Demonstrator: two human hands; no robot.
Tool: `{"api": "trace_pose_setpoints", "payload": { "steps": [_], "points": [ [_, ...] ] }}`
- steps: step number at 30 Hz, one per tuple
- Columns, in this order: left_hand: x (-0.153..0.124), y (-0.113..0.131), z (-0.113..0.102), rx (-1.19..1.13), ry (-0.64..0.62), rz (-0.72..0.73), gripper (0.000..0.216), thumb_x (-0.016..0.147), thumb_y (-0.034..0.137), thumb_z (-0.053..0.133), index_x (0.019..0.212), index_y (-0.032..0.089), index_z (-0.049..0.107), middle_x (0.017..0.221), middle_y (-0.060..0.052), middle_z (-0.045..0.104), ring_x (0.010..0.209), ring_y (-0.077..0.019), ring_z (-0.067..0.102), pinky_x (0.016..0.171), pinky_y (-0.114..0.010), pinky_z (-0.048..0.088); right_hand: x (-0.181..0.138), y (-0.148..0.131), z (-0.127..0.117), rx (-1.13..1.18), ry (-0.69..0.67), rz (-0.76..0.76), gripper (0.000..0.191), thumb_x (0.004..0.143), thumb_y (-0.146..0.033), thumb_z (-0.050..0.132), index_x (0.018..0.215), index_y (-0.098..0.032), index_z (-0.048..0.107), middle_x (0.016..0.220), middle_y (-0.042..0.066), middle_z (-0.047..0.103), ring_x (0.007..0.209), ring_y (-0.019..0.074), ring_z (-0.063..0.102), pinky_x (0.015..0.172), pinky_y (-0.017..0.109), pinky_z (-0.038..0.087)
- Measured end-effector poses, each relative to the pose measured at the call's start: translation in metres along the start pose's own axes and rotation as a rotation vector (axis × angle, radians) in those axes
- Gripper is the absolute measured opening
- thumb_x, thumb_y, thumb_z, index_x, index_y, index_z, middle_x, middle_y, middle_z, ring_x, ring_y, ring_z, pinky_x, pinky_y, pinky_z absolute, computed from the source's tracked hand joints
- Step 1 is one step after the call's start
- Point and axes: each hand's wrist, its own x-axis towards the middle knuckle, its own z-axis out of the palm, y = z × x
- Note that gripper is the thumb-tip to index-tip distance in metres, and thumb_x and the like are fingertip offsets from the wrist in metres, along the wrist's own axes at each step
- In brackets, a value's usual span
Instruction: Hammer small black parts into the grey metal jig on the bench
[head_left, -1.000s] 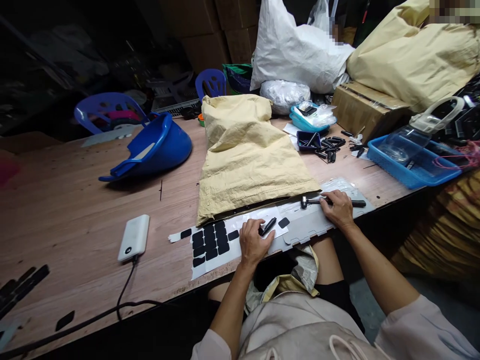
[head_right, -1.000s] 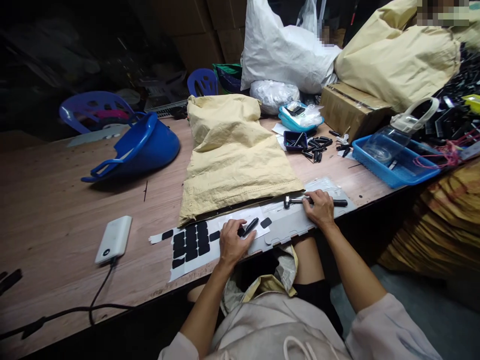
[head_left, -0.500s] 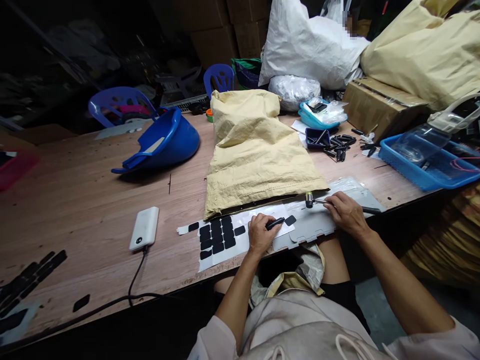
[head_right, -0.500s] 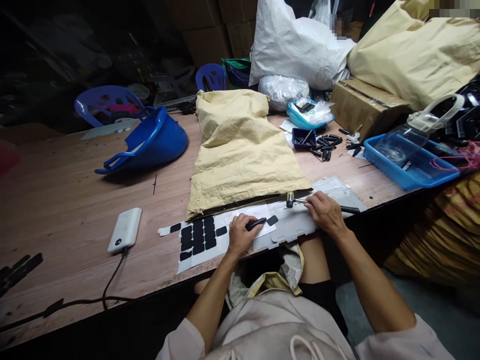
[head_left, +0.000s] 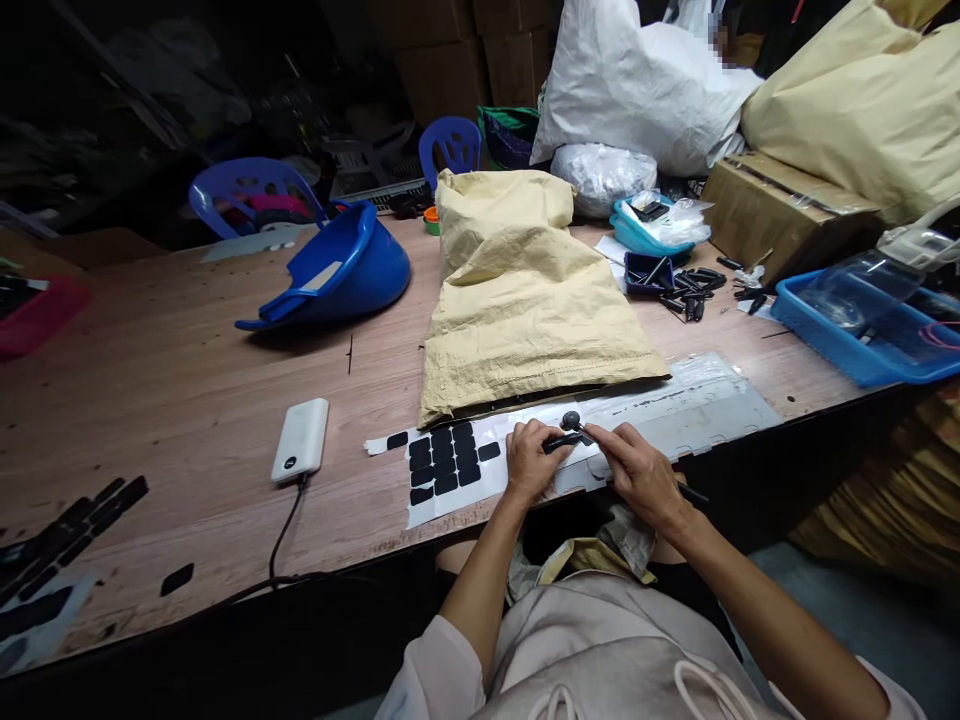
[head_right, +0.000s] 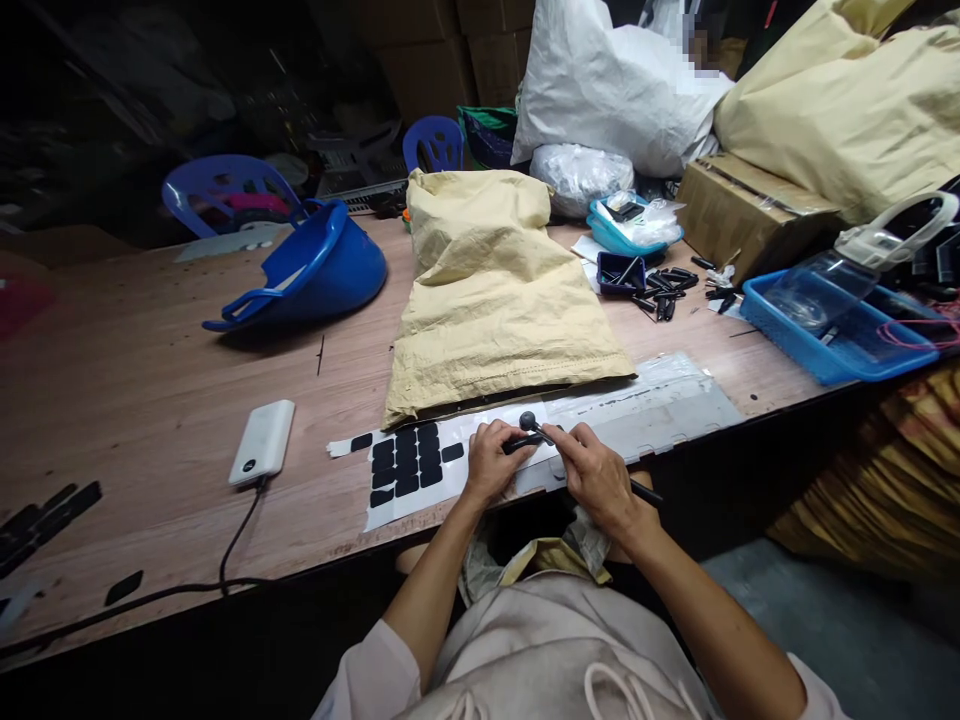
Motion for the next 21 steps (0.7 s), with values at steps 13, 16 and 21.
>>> {"api": "trace_pose_setpoints", "payload": {
  "steps": [13,16,21],
  "points": [
    [0.001,0.005,-0.002,-0.059,0.000,-0.045,0.014,0.079,0.025,0.089,0.089,0.028,0.079,0.094,0.000,0.071,0.100,-0.0224,0.057,0.093,-0.038,0.040,-0.005,-0.013,-0.004,-0.118,0.017,0.044,0.049,0.103,-0.020,0.047,0.143,-0.039,0.068,0.094,0.003,0.066,0.070,0.0153,0.061,0.056,0.027,0.037],
    [0.000,0.005,-0.002,-0.049,-0.001,-0.042,0.014,0.080,0.024,0.089,0.090,0.028,0.079,0.093,0.000,0.072,0.100,-0.0223,0.058,0.092,-0.037,0.040,-0.006,-0.012,-0.005,-0.120,0.042,0.050,0.048,0.105,-0.022,0.045,0.144,-0.038,0.067,0.093,0.004,0.066,0.072,0.0157,0.062,0.056,0.027,0.038],
    [0.001,0.004,0.000,-0.036,0.005,-0.035,0.014,0.079,0.025,0.089,0.089,0.028,0.080,0.096,-0.001,0.073,0.101,-0.0226,0.059,0.091,-0.037,0.040,-0.006,-0.006,-0.004,-0.143,0.010,0.087,0.045,0.103,-0.022,0.047,0.138,-0.038,0.070,0.092,0.002,0.066,0.066,0.0146,0.058,0.053,0.029,0.033]
  ]
}}
